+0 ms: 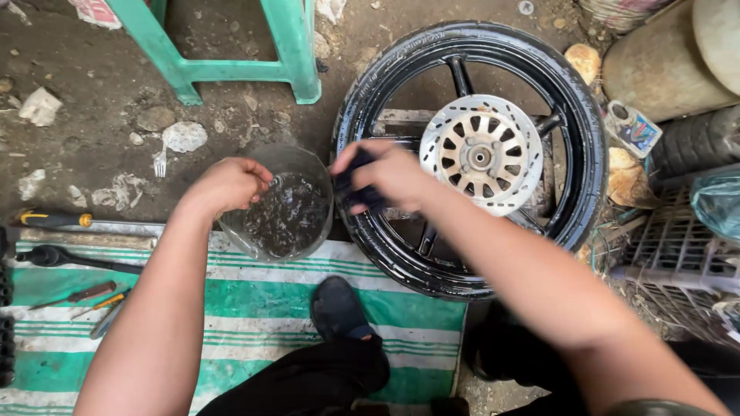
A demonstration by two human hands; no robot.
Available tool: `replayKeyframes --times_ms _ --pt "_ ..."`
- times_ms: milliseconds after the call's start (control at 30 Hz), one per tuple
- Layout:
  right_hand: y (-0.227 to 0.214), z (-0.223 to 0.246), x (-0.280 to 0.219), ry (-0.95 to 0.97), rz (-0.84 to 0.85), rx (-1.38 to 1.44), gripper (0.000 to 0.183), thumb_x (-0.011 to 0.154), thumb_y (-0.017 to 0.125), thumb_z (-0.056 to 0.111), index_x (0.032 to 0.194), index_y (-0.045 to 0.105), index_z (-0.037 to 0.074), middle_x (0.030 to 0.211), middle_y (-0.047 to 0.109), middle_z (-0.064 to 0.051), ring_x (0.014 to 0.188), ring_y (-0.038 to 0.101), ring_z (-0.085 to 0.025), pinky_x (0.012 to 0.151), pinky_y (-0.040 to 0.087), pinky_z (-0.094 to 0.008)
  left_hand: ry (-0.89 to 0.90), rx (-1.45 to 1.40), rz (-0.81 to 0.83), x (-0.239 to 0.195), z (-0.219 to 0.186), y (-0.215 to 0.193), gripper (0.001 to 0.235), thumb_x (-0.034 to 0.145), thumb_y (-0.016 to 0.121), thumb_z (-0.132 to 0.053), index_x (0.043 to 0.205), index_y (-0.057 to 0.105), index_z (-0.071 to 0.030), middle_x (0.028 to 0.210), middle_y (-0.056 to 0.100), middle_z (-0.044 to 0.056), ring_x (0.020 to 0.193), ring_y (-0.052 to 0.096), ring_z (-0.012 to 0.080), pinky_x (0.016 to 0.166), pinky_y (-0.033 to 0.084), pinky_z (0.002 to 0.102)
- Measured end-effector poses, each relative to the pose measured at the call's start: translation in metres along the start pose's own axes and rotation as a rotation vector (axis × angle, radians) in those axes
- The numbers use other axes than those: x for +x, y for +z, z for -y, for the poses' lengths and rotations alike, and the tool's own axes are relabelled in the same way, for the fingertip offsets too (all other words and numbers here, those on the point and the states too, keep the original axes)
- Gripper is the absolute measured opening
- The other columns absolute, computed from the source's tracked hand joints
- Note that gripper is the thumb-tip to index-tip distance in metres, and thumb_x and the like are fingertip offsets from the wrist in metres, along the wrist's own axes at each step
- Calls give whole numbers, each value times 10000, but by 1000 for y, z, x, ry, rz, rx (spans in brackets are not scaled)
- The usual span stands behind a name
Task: The person cleans a motorcycle wheel by wiping the rim and spokes with a dark cloth. They repeatedly dip the cloth into a plastic container of water to wet it and continue wiping the wheel's surface.
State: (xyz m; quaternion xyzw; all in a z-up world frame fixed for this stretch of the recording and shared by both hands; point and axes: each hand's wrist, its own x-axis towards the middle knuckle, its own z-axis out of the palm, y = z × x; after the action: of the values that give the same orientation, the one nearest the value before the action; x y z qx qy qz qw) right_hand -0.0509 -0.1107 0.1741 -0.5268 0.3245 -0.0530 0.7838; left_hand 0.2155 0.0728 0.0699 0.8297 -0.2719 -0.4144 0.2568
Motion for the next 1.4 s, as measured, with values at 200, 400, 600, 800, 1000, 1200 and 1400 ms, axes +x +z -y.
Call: replayKeyframes --times_ms 200,400,600,800,1000,1200,1400 --pt "-105 89 -76 -104 -328 -293 339 724 611 -121 1007 777 -36 854 535 -229 709 668 -406 490 718 -570 25 81 8 -13 -45 4 291 932 686 -45 1175 846 -33 1040 839 194 818 787 294 647 676 394" --pt "-148 80 -78 -151 -400 -306 271 732 618 -81 974 735 -45 842 556 -228 715 628 -387 472 694 -562 107 289 41 -21 -78 7 277 958 723 -164 1186 873 -115 1037 853 165 985 819 326 879 665 518" --pt "-193 107 -82 -213 -56 -193 382 858 494 -93 1184 626 56 1327 650 -201 1089 715 -404 924 748 -532 135 393 94 -33 -121 36 374 932 789 -342 1275 829 -199 1284 833 16 1145 759 220 1033 545 372" --pt "-259 99 -135 -91 -482 -489 544 896 569 -25 1391 481 182 1208 625 -200 866 683 -268 557 510 -319 334 710 188 -25 -156 111 654 959 775 -499 1499 672 -145 1559 630 187 1471 549 413 1227 444 493" --pt "-415 -10 -139 -122 -932 -419 261 965 758 51 1161 681 205 980 670 -8 808 638 -152 714 585 -316 97 1169 157 0 -151 151 1599 671 1016 -828 1752 185 9 1864 105 264 1716 89 498 1357 140 630" --pt "-430 -30 -127 -176 -974 -926 538 1011 863 220 1486 624 138 1414 721 -225 1297 667 -487 1046 546 -575 132 1180 127 -19 -122 176 1753 557 1032 -872 1724 189 128 1807 84 422 1689 59 551 1348 -7 677" --pt "-453 -31 -36 -523 -840 -1302 467 954 936 104 1368 732 33 1275 693 -246 1197 689 -522 1033 574 -617 152 1150 73 -20 -112 181 1734 576 1029 -847 1716 181 146 1808 84 417 1690 53 540 1374 -36 641"
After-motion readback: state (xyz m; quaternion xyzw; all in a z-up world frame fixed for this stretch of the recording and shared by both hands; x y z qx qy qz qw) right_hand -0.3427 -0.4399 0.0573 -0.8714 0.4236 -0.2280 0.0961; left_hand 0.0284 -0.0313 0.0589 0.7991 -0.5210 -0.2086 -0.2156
